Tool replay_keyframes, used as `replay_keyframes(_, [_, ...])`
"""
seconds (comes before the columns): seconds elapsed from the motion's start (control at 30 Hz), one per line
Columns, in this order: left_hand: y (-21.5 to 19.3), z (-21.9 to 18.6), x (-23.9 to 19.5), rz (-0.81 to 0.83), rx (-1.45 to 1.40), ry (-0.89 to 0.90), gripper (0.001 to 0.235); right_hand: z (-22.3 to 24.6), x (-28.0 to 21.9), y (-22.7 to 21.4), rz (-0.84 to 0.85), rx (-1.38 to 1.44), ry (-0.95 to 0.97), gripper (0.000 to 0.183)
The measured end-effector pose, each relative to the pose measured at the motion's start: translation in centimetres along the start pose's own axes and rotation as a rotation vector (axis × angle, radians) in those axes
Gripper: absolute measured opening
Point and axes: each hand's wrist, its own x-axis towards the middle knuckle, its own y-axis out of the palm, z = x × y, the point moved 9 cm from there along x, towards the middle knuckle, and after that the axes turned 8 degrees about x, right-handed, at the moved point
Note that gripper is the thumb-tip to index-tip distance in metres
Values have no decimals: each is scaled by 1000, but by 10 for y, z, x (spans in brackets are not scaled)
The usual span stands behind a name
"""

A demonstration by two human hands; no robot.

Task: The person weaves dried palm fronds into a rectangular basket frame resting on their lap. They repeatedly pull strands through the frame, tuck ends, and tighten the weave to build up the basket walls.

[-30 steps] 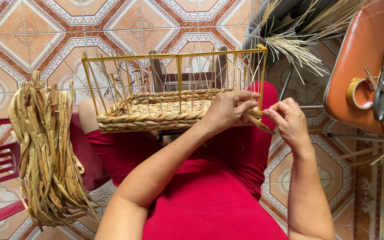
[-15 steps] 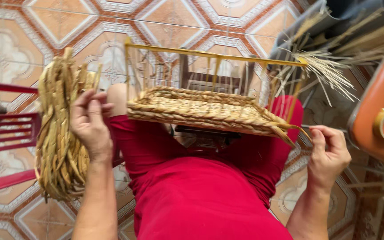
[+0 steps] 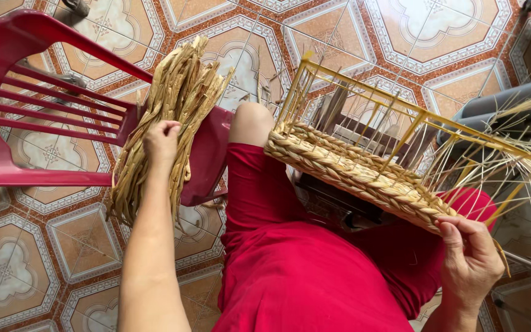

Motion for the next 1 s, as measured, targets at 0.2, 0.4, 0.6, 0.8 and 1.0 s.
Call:
replay_keyframes(0.2, [24, -4, 15, -116, 176, -17, 22, 12, -2, 15, 57, -131, -38, 5])
replay_keyframes(0.4, [26, 2, 24, -70, 82, 7, 19, 11, 0, 16, 44, -120, 1, 6])
replay_keyframes(0.6, [10, -3, 36, -58, -203, 57, 8, 13, 4, 22, 79, -167, -8, 7])
replay_keyframes(0.8, [-58, -74, 19, -281, -188, 296, 24, 14, 5, 24, 90, -98, 1, 12])
replay_keyframes(1.0, [-94, -222, -78, -5, -470, 655, 20, 4, 6, 32, 43, 329, 102, 40])
